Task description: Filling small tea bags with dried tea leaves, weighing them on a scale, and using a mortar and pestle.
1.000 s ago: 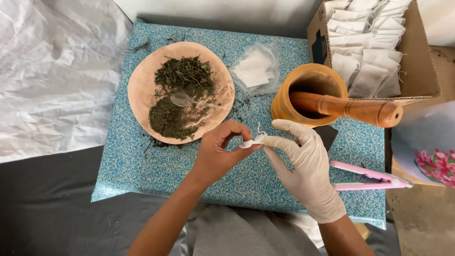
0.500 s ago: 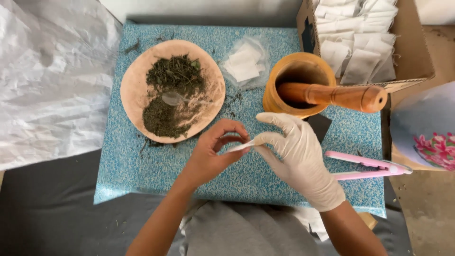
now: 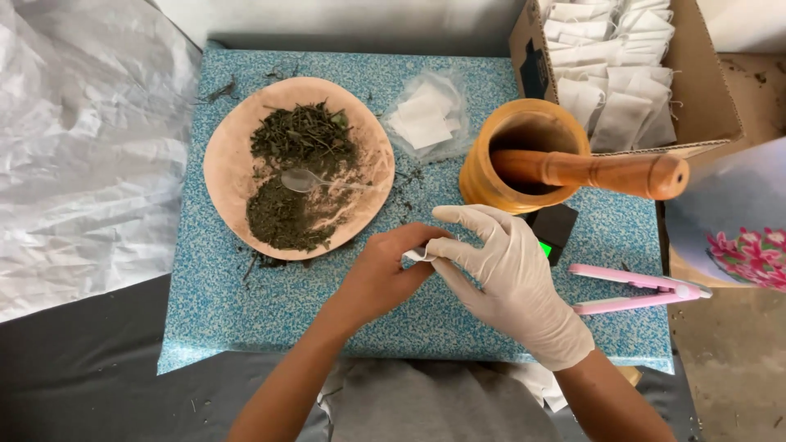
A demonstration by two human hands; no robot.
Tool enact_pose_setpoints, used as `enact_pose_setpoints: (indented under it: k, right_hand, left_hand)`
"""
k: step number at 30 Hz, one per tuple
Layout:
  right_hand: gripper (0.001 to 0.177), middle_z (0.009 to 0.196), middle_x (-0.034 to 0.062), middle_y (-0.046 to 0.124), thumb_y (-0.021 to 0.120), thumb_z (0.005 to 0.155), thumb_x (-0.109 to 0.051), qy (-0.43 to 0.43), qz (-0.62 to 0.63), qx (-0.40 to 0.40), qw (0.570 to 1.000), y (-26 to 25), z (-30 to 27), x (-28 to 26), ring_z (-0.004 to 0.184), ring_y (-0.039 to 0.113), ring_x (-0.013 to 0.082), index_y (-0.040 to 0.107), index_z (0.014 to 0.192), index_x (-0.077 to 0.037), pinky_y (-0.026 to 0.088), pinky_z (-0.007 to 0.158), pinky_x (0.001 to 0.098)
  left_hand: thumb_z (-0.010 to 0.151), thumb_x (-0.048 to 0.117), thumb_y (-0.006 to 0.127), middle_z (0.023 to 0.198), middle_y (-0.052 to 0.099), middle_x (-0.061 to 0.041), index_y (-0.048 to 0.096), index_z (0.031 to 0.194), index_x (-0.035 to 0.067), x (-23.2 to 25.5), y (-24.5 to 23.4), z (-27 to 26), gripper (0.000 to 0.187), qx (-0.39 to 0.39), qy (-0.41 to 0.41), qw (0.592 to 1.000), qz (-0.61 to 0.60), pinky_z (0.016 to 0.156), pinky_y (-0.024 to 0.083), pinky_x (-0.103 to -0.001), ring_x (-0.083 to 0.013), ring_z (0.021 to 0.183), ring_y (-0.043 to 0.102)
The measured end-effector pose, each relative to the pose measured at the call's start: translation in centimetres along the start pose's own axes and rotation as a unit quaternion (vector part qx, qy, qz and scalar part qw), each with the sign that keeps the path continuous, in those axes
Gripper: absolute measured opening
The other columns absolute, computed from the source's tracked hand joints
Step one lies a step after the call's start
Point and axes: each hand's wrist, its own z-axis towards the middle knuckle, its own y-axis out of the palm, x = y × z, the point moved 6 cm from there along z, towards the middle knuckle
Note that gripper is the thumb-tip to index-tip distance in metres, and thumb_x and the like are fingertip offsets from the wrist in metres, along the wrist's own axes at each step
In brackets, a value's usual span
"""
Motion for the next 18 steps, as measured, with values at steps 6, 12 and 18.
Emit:
enact_pose_setpoints:
  k: [6, 12, 18]
  right_hand:
    - [0.009, 0.13, 0.0079, 0.077, 0.081, 0.096, -0.013, 0.001, -0.01, -0.039, 0.999, 1.4, 2.1, -0.3, 0.115, 0.078, 0.0432, 0.082, 0.098, -0.022, 0.067, 0.089, 0.054]
    - [0.014, 0.129, 0.0099, 0.077, 0.083, 0.098, -0.009, -0.003, -0.021, -0.006, 1.0, 2.6, 3.7, -0.6, 0.111, 0.078, 0.0423, 0.083, 0.107, -0.02, 0.067, 0.087, 0.053]
    - [0.009, 0.114, 0.0022, 0.08, 0.075, 0.103, -0.006, -0.032, 0.003, -0.055, 0.998, 3.2, 5.8, -1.4, 0.089, 0.075, 0.0326, 0.078, 0.104, -0.015, 0.065, 0.07, 0.0457]
  left_hand:
    - [0.108, 0.006, 0.072, 0.109, 0.086, -0.02, 0.081, 0.13, 0.009, -2.1, -1.9, 0.1, 0.024, 0.026, -0.018, 0.999, -0.022, 0.095, 0.066, -0.055, -0.0432, 0.108, 0.083]
    - [0.107, 0.018, 0.079, 0.109, 0.088, -0.009, 0.085, 0.127, 0.017, -4.5, -3.6, 0.2, 0.02, 0.034, -0.06, 0.996, -0.059, 0.095, 0.066, -0.046, -0.0288, 0.108, 0.085]
    - [0.107, 0.011, 0.077, 0.105, 0.088, -0.014, 0.086, 0.12, 0.014, -5.6, -4.9, 0.7, 0.016, -0.007, -0.064, 0.995, -0.078, 0.094, 0.063, -0.049, -0.0333, 0.105, 0.085]
